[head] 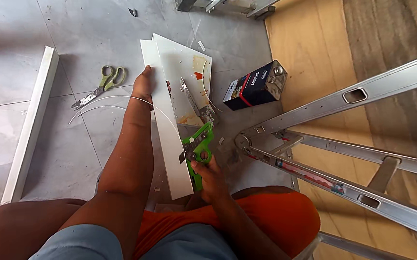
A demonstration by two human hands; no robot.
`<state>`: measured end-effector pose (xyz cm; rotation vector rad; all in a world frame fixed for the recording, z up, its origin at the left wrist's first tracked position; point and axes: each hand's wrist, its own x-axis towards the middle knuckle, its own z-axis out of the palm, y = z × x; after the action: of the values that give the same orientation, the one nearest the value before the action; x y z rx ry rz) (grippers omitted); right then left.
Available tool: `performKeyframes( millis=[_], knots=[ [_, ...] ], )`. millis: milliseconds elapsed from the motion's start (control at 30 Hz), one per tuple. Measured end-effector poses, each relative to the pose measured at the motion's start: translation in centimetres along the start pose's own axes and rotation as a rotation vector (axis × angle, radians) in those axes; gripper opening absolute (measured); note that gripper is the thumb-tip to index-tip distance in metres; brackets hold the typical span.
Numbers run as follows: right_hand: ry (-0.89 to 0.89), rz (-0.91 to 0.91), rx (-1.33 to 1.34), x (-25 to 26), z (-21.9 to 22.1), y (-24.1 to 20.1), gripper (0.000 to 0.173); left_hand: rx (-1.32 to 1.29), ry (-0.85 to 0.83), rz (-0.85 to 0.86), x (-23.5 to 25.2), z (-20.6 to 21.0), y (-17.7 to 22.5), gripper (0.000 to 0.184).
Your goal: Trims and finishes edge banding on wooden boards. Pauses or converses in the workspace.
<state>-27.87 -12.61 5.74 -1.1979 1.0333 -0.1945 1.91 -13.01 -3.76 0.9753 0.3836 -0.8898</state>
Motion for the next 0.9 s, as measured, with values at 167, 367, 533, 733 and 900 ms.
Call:
performKeyframes(
  millis=[167, 367, 533, 733, 900],
  knots=[
    [-0.12, 0.134, -0.044, -5.1, -2.6, 1.0, 0.041, -0.04, 0.082, 0.12, 2.5, -4.2, 4.6, 0.049],
    [-0.005, -0.152, 0.058, -4.1, -5.1, -1.6, 0.031, -0.106, 0.089, 0.165, 1.2, -3.8, 8.6, 0.053],
    [-0.093, -0.344, 0.006, 1.6, -3.7, -6.9, 0.024, -0.137, -0.082, 0.128, 0.1, -0.4, 7.5, 0.055],
    [-0.153, -0.379, -0.017, 4.8, -0.6, -8.5, 0.016, -0.121, -0.215, 0.099, -1.9, 1.9, 7.6, 0.059],
    [-0.149, -0.364, -0.026, 4.9, -0.7, -7.9, 0.021, -0.123, -0.289, 0.061, -2.1, 1.9, 7.3, 0.063]
  ],
)
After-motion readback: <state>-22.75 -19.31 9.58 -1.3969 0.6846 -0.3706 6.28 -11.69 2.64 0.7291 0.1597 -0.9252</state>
